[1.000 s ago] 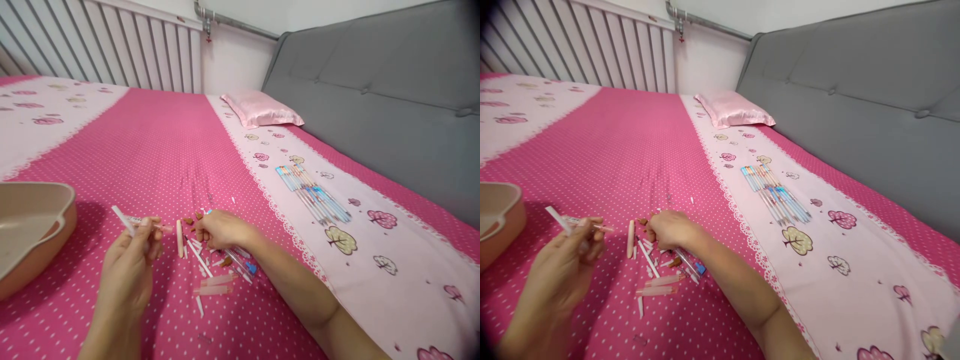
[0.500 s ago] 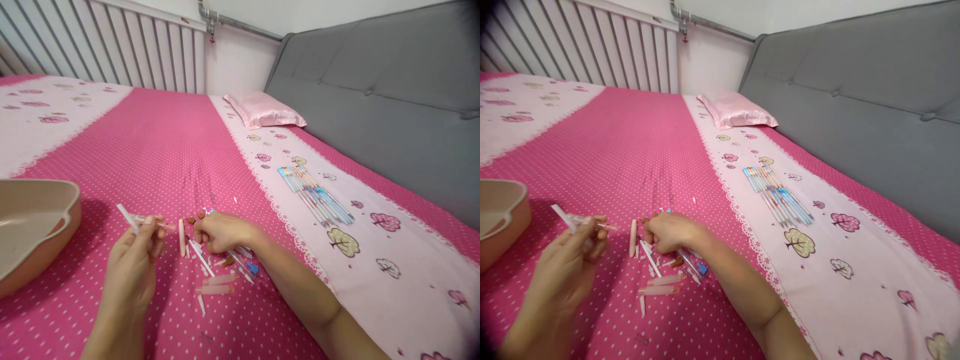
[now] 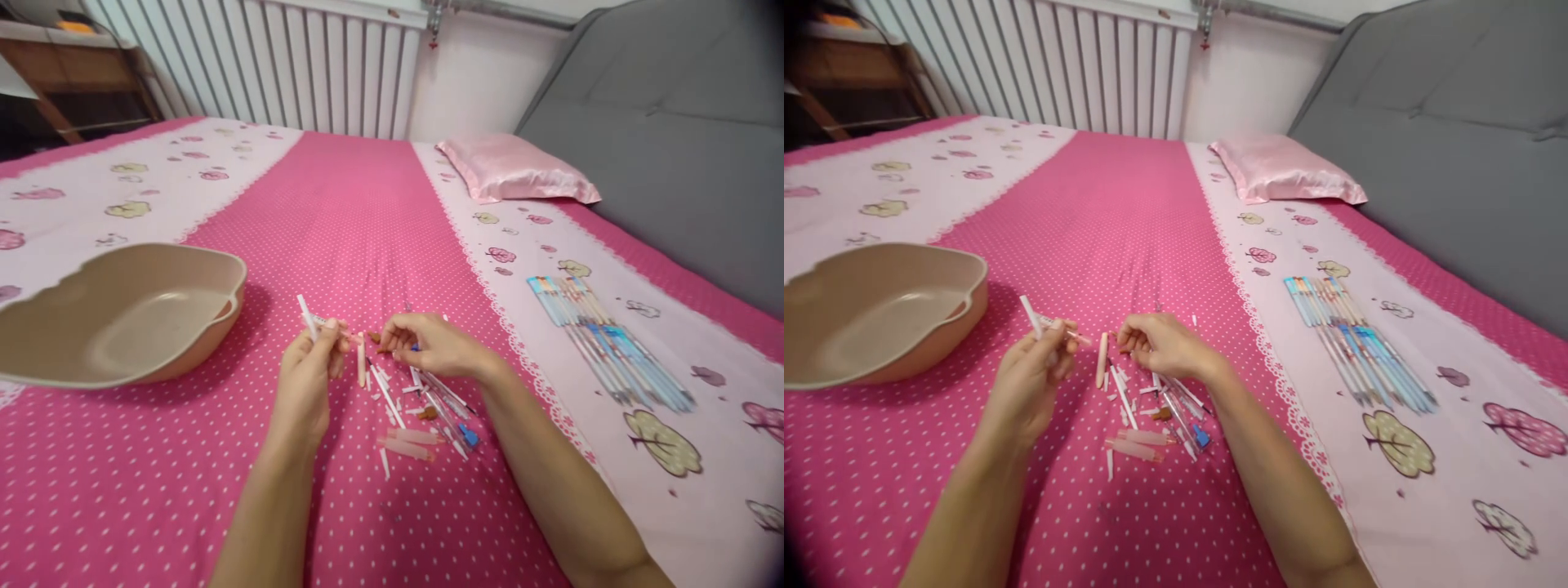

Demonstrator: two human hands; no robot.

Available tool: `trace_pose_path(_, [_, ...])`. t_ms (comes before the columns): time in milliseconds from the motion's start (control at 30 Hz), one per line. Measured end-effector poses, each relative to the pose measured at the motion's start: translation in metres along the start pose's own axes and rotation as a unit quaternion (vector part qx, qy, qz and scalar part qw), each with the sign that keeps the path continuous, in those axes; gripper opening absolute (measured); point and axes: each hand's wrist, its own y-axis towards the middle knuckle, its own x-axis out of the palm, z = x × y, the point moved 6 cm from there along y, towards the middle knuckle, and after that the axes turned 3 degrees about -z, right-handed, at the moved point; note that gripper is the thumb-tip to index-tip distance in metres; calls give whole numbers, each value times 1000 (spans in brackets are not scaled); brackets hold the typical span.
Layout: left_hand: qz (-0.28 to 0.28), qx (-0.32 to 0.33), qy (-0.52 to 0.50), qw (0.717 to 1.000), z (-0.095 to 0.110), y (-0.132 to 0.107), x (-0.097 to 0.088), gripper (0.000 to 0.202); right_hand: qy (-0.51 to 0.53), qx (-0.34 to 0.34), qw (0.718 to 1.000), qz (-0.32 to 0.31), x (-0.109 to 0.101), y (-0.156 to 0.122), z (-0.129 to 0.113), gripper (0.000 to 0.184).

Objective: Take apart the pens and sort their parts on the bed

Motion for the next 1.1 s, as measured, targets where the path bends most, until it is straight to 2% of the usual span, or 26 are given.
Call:
trace_pose_path(233, [-8,-12,14,1000,1,-2,0,20,97,39,994,-3,0,-2,6,17])
trace_pose_path(533, [-14,-21,4,1000,-2,-3,1,18,230,57,963,132,-18,-7,-2,23])
trace_pose_path(667, [-25,-39,-29,998,-3,-3,2,18,304,31,941,148,-14,-7,-13,26])
trace_pose_path(1100, [-61,-102,-119,986,-6,-3,7,15,301,33,939,161,-3,-3,-14,30])
